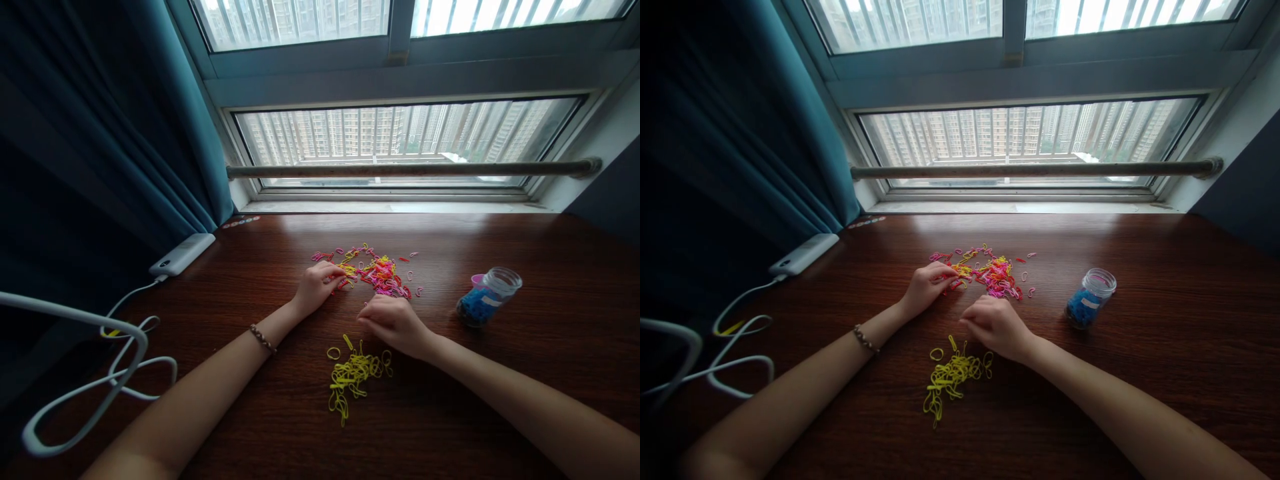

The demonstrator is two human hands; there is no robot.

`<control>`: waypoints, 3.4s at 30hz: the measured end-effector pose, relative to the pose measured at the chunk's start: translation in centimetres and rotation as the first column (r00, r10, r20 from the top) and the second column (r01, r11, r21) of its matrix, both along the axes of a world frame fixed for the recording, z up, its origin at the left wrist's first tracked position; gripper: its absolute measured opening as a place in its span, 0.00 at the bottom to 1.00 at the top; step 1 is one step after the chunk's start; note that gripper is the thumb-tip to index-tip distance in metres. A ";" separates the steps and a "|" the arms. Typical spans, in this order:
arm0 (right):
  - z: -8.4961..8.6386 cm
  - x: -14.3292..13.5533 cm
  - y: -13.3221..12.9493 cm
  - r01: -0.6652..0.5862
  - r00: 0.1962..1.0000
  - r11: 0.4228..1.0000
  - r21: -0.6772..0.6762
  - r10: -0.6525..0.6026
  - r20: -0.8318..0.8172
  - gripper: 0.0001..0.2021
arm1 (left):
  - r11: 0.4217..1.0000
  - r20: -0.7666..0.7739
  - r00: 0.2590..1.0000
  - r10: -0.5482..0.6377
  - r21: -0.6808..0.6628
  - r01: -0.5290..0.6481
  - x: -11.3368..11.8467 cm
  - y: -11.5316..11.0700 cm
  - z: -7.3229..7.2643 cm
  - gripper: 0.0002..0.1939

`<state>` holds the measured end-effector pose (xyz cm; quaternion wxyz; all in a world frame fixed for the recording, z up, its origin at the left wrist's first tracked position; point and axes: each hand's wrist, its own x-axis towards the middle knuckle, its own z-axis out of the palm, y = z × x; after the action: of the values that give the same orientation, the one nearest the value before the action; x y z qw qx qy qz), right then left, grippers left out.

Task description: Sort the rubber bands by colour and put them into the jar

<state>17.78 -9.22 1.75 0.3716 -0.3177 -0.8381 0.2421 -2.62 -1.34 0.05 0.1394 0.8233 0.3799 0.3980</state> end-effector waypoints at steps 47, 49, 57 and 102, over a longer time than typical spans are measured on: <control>-2.8 3.1 4.6 0.503 0.864 0.864 0.030 -0.503 0.023 0.13 | 0.972 -0.384 0.919 -0.086 0.170 0.162 0.6 -0.5 -0.4 0.09; -3.0 3.1 4.6 0.469 0.879 0.881 0.064 -0.472 0.067 0.14 | 0.974 -0.361 0.930 -0.067 0.178 0.139 0.7 -0.6 -0.5 0.09; -3.0 3.4 4.7 0.492 0.868 0.868 0.068 -0.495 0.036 0.08 | 0.989 -0.181 0.982 -0.044 0.133 0.069 0.5 -0.6 -0.7 0.10; 0.9 -0.2 -0.7 0.041 0.993 0.999 0.026 -0.038 -0.109 0.10 | 0.999 0.022 0.999 0.042 0.030 -0.043 0.3 -0.3 -0.6 0.08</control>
<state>17.55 -9.90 2.67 0.4256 -0.3151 -0.8136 0.2399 -2.29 -1.60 -0.57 0.1222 0.8129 0.3897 0.4153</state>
